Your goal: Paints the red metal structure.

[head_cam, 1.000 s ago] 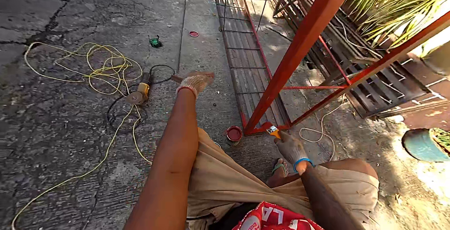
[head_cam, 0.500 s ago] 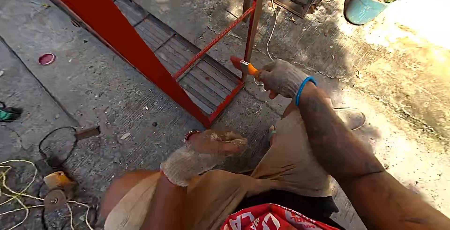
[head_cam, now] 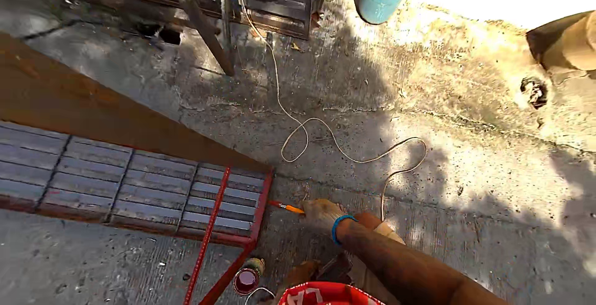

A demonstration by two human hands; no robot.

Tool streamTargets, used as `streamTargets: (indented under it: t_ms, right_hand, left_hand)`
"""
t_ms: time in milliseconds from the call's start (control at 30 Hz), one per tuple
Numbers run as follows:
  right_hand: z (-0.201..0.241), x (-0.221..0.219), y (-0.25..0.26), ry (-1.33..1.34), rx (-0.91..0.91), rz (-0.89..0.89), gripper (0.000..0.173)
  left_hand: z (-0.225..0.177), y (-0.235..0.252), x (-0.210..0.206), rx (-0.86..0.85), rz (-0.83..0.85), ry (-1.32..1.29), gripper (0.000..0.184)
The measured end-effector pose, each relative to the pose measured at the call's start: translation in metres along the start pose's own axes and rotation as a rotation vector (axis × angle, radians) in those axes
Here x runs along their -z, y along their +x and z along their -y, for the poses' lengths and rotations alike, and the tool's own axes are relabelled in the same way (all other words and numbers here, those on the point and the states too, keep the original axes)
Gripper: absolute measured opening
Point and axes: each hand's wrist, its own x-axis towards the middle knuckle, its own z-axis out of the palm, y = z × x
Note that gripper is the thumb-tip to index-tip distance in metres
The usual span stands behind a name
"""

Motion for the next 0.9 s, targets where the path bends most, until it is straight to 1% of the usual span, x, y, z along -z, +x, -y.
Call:
streamTargets:
  t_ms: [33, 67, 100, 167, 233, 300, 333, 400, 467, 533, 600, 667, 700, 767, 800, 867, 900]
  right_hand:
    - [-0.01, 0.003, -0.005, 0.06, -0.02, -0.029, 0.038]
    - [-0.02, 0.004, -0.014, 0.128, -0.037, -0.082, 0.038]
    - [-0.028, 0.008, -0.025, 0.194, -0.054, -0.147, 0.04]
    - [-0.041, 0.021, -0.06, 0.303, -0.087, -0.271, 0.046]
    - [-0.051, 0.048, -0.1, 0.375, -0.096, -0.399, 0.049]
    - [-0.062, 0.078, -0.146, 0.384, -0.108, -0.459, 0.055]
    - [-0.068, 0.098, -0.165, 0.366, -0.112, -0.473, 0.057]
    - [-0.087, 0.146, -0.196, 0.322, -0.102, -0.537, 0.055]
    - [-0.11, 0.191, -0.222, 0.272, -0.063, -0.651, 0.049]
    - [-0.13, 0.235, -0.236, 0.235, -0.026, -0.761, 0.046]
    - [-0.144, 0.278, -0.242, 0.216, -0.019, -0.797, 0.046]
    - [-0.156, 0.322, -0.246, 0.193, -0.014, -0.768, 0.049]
    - [-0.16, 0.348, -0.253, 0.189, -0.017, -0.707, 0.055]
    - [-0.166, 0.401, -0.276, 0.18, -0.024, -0.602, 0.074]
    - [-0.174, 0.423, -0.29, 0.174, -0.009, -0.582, 0.078]
    - [-0.205, 0.463, -0.299, 0.203, 0.005, -0.58, 0.075]
    - [-0.23, 0.477, -0.295, 0.246, -0.018, -0.569, 0.071]
  left_hand:
    - [-0.022, -0.006, 0.002, 0.041, -0.16, -0.264, 0.031]
    - [-0.045, -0.01, 0.003, 0.067, -0.289, -0.45, 0.034]
    - [-0.071, -0.014, 0.005, 0.065, -0.392, -0.577, 0.038]
    - [-0.14, -0.037, 0.003, 0.003, -0.487, -0.733, 0.049]
    - [-0.223, -0.06, -0.002, -0.093, -0.455, -0.804, 0.052]
    - [-0.296, -0.076, -0.014, -0.148, -0.343, -0.813, 0.052]
    - [-0.33, -0.077, -0.018, -0.154, -0.325, -0.807, 0.052]
    - [-0.396, -0.072, -0.023, -0.169, -0.345, -0.803, 0.047]
    - [-0.454, -0.067, -0.026, -0.223, -0.334, -0.824, 0.042]
    - [-0.506, -0.057, -0.022, -0.274, -0.335, -0.808, 0.039]
    - [-0.553, -0.048, -0.014, -0.31, -0.331, -0.751, 0.037]
    - [-0.594, -0.037, 0.0, -0.345, -0.361, -0.687, 0.036]
    - [-0.613, -0.031, 0.01, -0.366, -0.376, -0.675, 0.035]
    - [-0.648, -0.017, 0.038, -0.409, -0.374, -0.718, 0.035]
    - [-0.663, -0.012, 0.053, -0.424, -0.36, -0.764, 0.036]
    - [-0.686, 0.009, 0.095, -0.403, -0.378, -0.844, 0.039]
    - [-0.691, 0.024, 0.117, -0.39, -0.393, -0.866, 0.04]
